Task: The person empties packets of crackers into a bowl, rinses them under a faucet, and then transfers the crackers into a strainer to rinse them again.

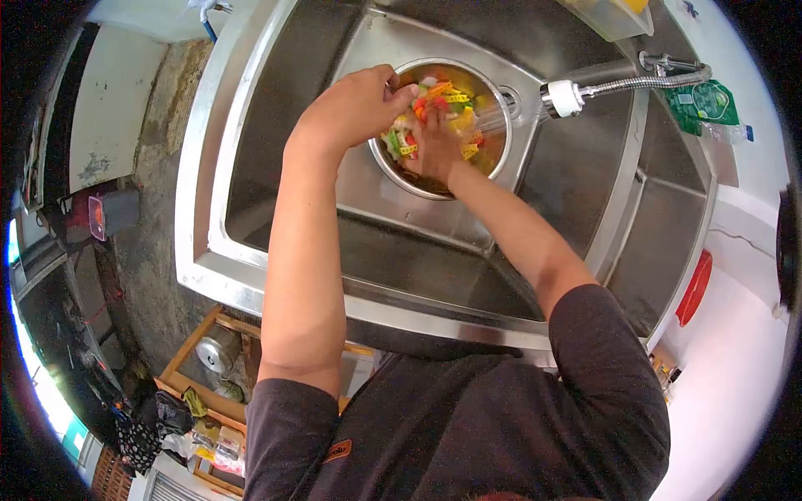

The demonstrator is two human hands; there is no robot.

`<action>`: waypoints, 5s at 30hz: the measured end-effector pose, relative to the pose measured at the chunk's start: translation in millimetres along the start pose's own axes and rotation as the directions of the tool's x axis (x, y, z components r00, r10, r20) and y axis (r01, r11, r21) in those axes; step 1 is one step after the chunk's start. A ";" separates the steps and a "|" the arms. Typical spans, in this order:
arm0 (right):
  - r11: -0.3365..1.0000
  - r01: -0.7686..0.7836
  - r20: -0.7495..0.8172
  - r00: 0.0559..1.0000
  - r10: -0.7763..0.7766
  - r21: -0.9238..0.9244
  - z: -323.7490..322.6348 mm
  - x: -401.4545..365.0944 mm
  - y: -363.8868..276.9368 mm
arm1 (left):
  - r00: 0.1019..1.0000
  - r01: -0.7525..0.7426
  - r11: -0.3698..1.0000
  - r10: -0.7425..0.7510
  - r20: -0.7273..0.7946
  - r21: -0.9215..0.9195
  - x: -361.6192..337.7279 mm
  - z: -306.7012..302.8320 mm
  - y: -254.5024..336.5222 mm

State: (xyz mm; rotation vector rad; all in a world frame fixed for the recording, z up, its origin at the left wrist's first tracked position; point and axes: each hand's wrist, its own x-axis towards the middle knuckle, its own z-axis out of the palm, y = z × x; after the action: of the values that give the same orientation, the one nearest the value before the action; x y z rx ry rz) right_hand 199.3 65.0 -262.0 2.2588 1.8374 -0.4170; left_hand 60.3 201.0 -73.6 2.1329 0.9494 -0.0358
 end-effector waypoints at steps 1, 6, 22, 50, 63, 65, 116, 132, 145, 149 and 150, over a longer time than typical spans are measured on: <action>0.999 0.036 -0.001 0.999 -0.036 0.041 -5.6 -8.3 1.6 | 1.000 0.000 1.000 0.000 0.002 0.015 0.1 -0.3 -0.3; 0.959 -0.099 0.105 0.992 0.073 0.267 0.3 27.8 44.4 | 0.999 -0.031 0.999 0.031 -0.022 -0.026 0.1 4.8 -5.3; 0.942 -0.231 0.296 0.942 0.155 0.241 -23.1 50.0 64.6 | 1.000 -0.025 1.000 0.025 -0.015 0.001 -0.5 4.3 -0.6; 0.940 -0.189 0.356 0.931 0.080 0.283 -15.0 58.9 63.4 | 0.999 -0.035 0.999 0.035 -0.038 -0.001 -0.1 6.6 -5.2; 0.990 0.140 -0.268 0.954 -0.138 -0.012 23.3 34.6 27.9 | 0.998 -0.057 0.998 0.057 -0.024 -0.006 -1.0 8.0 -1.4; 0.972 -0.030 0.116 0.993 0.003 0.233 -19.0 46.0 37.7 | 0.997 -0.066 0.998 0.066 -0.038 -0.007 1.6 10.8 -2.8; 0.923 -0.167 0.300 0.952 0.060 0.346 -36.9 56.7 48.5 | 0.999 -0.045 0.999 0.045 0.011 -0.012 0.2 9.7 1.0; 0.949 0.038 0.332 0.932 -0.146 0.312 -60.6 49.6 43.2 | 0.999 -0.045 0.999 0.045 0.009 -0.009 -0.2 10.5 1.2; 0.920 -0.008 0.080 0.996 -0.025 0.393 10.9 31.3 48.7 | 0.997 -0.067 0.997 0.068 -0.030 0.037 2.2 13.8 -2.2; 0.922 -0.032 0.263 0.962 -0.076 0.386 -22.9 50.1 58.7 | 0.999 -0.022 0.999 0.023 0.033 -0.037 1.1 12.7 -1.4; 0.906 -0.050 0.202 0.979 -0.040 0.420 -28.3 50.8 60.9 | 0.999 -0.036 0.999 0.037 0.031 -0.025 1.9 13.9 -3.1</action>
State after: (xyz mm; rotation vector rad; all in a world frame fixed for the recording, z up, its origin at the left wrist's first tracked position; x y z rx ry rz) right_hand 270.9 108.4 -254.1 2.3634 1.7649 -1.1032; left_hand 63.4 194.1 -85.9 2.1204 0.8882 -0.0395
